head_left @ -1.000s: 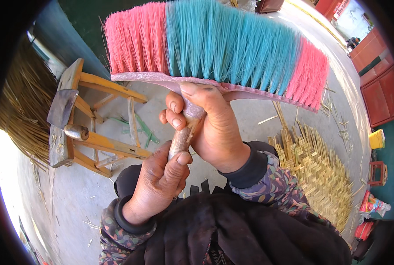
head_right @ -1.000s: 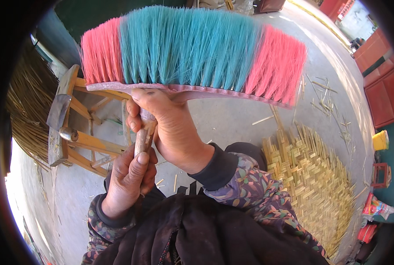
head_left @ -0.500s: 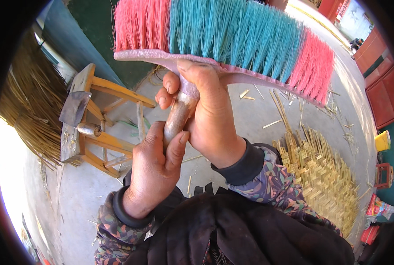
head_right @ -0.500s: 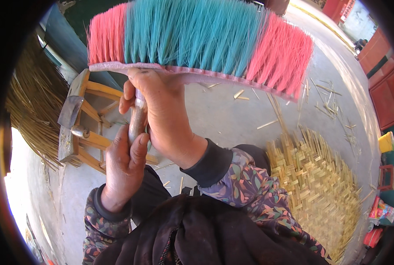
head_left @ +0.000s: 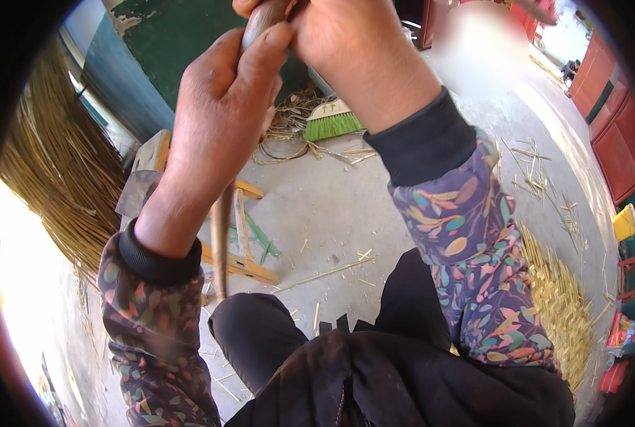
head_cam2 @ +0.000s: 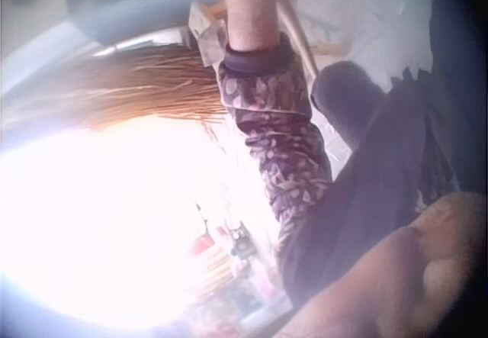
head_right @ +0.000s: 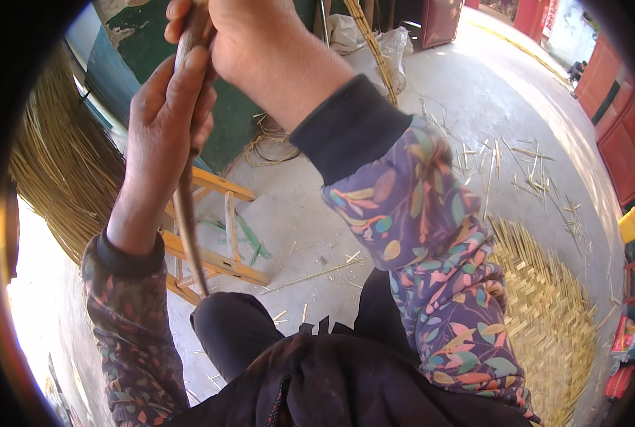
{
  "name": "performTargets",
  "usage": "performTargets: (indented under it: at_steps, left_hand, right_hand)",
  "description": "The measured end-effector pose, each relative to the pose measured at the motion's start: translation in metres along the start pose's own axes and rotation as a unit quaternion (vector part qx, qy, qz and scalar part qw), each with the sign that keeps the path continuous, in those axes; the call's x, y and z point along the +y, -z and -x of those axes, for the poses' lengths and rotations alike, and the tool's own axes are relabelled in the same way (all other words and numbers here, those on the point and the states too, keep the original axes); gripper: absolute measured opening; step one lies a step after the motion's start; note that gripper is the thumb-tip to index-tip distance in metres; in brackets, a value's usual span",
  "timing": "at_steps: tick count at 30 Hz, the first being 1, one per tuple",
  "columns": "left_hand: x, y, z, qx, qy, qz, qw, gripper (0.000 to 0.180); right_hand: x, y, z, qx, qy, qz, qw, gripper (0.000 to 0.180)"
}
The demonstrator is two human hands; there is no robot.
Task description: The person uses a large knife to carve and shape a wooden stick, then inserts it into the head of a broom. They tap the broom head to secure the handle and inspect the fit.
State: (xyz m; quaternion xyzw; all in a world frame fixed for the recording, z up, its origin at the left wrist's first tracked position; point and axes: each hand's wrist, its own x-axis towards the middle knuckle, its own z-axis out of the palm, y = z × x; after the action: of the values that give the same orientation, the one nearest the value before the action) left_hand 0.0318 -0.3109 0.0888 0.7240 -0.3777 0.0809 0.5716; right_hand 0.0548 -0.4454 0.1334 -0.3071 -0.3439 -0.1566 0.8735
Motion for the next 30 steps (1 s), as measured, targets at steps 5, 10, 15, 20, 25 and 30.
performTargets:
  at_steps: [5, 10, 15, 20, 25, 30]
  left_hand:
    - [0.008, -0.019, -0.011, 0.028, 0.053, 0.132, 0.989, 0.034]
    - [-0.032, -0.032, 0.009, -0.022, 0.000, 0.136, 0.991, 0.048]
    - [-0.081, -0.030, 0.036, 0.053, -0.012, 0.099, 0.994, 0.059]
    - [-0.121, -0.028, 0.055, 0.095, 0.165, 0.197, 0.962, 0.049]
    - [-0.126, -0.016, 0.056, 0.085, 0.119, 0.168, 0.975, 0.048]
    - [-0.077, 0.000, 0.015, 0.129, -0.026, 0.131, 0.983, 0.046]
  right_hand:
    - [-0.013, -0.008, -0.014, -0.024, -0.004, 0.049, 0.998, 0.020]
    - [-0.017, 0.010, 0.009, 0.015, -0.046, 0.183, 0.982, 0.011]
    - [-0.046, -0.013, -0.003, -0.064, 0.038, 0.243, 0.967, 0.013]
    - [0.004, 0.025, 0.040, 0.058, 0.052, 0.307, 0.948, 0.010]
    - [0.012, 0.037, 0.029, 0.014, 0.017, 0.397, 0.918, 0.017]
    - [0.032, 0.024, 0.019, 0.067, 0.048, 0.398, 0.914, 0.010]
